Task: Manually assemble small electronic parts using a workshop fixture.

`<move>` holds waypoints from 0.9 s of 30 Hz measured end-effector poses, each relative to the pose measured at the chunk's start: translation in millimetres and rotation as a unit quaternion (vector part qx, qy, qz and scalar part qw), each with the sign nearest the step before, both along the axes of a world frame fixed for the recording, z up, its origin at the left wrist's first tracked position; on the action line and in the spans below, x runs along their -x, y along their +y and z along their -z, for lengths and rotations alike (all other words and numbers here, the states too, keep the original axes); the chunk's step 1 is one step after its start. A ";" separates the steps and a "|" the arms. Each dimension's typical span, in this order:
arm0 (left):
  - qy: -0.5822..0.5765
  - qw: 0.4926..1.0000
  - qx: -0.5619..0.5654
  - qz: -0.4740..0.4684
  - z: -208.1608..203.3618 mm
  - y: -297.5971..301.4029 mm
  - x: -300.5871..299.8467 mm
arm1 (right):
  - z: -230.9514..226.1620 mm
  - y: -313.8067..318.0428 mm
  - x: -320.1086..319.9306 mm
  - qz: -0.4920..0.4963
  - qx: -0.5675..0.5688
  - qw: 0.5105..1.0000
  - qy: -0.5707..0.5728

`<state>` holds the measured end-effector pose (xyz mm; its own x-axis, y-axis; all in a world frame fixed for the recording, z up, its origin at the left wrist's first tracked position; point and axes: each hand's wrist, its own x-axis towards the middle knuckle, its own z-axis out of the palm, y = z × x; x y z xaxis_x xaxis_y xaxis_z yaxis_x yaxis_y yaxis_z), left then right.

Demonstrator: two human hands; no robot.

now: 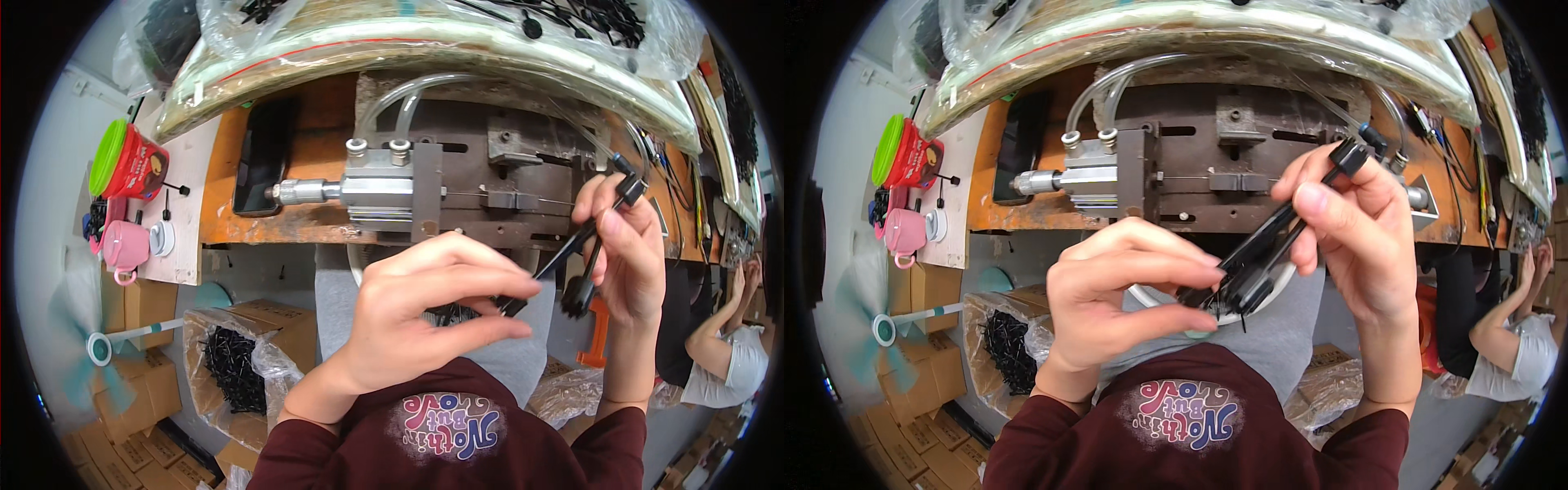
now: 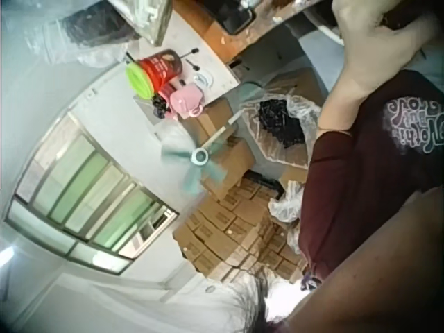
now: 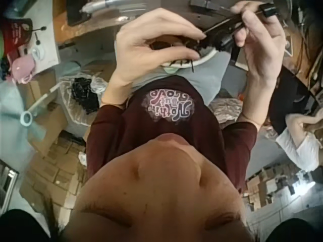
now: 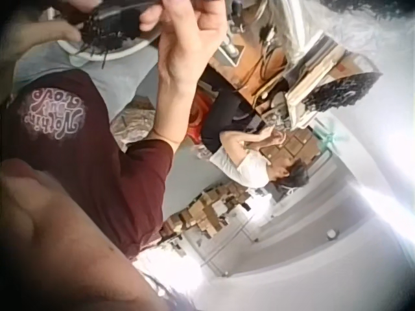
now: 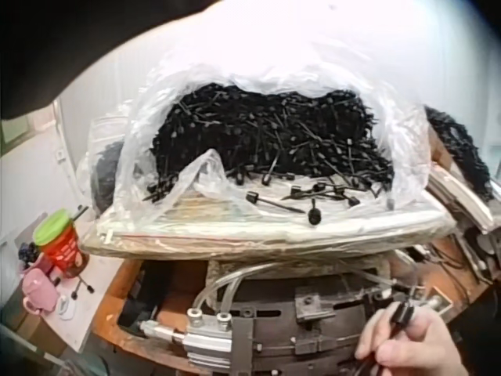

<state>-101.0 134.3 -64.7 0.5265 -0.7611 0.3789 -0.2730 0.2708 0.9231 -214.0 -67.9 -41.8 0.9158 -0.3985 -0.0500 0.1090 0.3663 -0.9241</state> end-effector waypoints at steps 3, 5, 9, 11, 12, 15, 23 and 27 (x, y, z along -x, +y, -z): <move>-0.099 0.994 -0.023 -0.042 1.7 1.9 3.7 | 5.2 -14.1 7.1 0.080 0.045 0.996 -0.007; -0.189 0.976 -0.024 -0.110 11.2 -4.3 6.0 | 5.3 -17.7 7.2 0.120 0.064 0.990 -0.029; -0.327 0.931 -0.086 -0.139 35.2 -20.8 13.8 | 3.4 -14.5 12.9 0.139 0.086 0.986 -0.020; -0.389 0.903 -0.112 -0.145 41.4 -27.6 15.1 | 7.3 -15.0 15.0 0.131 0.094 0.987 -0.018; -0.409 0.890 -0.128 -0.153 41.7 -29.9 15.4 | 8.8 -15.0 15.8 0.126 0.097 0.987 -0.017; -0.447 0.865 -0.156 -0.165 37.7 -35.2 13.9 | 9.6 -14.7 19.3 0.145 0.099 0.984 -0.015; -0.436 0.870 -0.179 -0.145 31.9 -35.1 12.1 | 9.6 -6.1 23.4 0.154 0.130 0.979 -0.008; -0.043 0.995 -0.063 -0.059 9.5 -29.9 15.1 | 9.0 3.5 21.9 0.138 0.148 0.979 0.007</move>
<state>-116.0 104.5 -74.2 0.5847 -0.7400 0.3324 -0.3755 0.1164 0.9195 -235.8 -64.4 -50.8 0.7717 -0.6291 0.0928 0.1520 0.0408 -0.9875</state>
